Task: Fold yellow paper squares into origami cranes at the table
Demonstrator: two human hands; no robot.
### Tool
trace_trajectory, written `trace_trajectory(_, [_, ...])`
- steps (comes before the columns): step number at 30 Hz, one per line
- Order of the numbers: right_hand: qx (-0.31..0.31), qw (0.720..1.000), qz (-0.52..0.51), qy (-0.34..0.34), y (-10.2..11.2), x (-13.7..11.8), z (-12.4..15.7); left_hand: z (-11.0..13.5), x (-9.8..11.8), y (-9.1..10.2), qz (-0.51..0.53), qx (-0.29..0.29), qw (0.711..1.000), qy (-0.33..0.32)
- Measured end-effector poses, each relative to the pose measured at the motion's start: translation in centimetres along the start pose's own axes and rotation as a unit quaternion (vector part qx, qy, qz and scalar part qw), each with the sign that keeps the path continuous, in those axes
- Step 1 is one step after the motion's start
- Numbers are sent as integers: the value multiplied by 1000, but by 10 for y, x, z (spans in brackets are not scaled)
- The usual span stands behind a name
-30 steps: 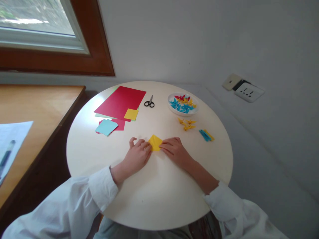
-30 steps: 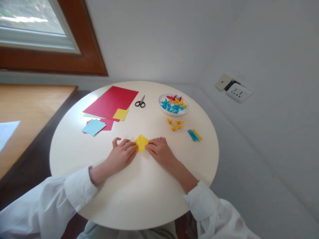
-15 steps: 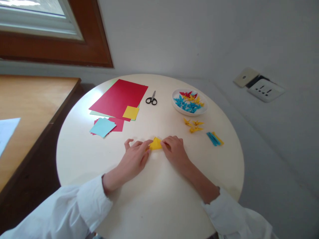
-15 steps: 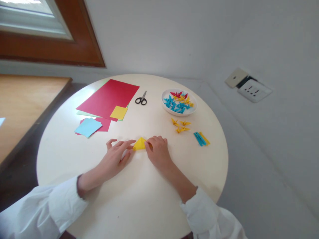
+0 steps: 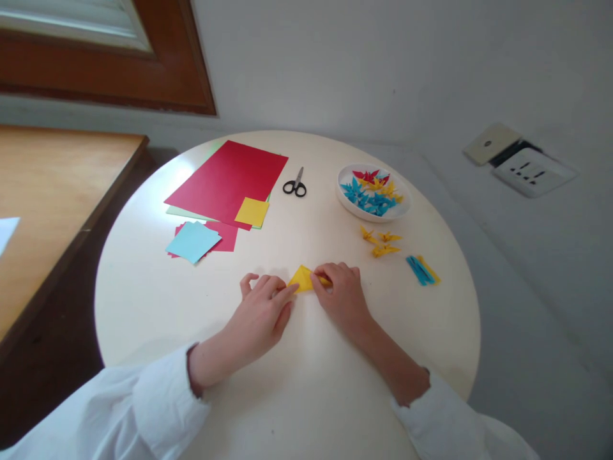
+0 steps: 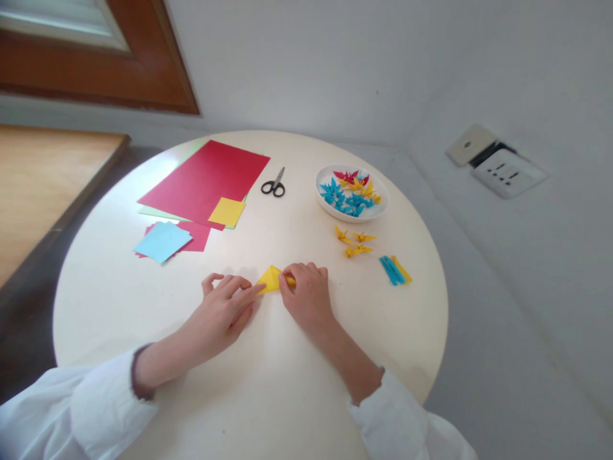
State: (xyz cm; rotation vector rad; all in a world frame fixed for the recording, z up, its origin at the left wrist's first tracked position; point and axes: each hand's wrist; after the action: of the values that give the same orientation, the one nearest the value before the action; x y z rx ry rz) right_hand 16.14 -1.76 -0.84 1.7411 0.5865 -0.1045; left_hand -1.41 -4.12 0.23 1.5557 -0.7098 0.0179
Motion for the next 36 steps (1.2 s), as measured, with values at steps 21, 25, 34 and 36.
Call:
trace_trajectory(21, [2,1000,-1,3,-2,2,-4,0,3,3,-27,-28,999,13])
trace_trajectory(25, [-1,1000,-1,-7,-2,2,-4,0,3,7,0,-34,999,27])
trace_trajectory(34, [12,1000,-4,2,-2,2,-3,0,3,9,64,-68,994,50])
trace_trajectory(36, [13,1000,-1,1,-2,2,-3,0,4,9,62,-67,994,53])
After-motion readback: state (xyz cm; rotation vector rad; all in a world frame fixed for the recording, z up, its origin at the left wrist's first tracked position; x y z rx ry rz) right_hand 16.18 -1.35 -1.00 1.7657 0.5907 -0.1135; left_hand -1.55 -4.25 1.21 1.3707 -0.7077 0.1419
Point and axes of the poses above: each hand's wrist, its own z-axis away from the middle knuckle, its own y-axis out of the back of the hand, x = y × z, and after that the axes turned 8 degrees about y, right-handed
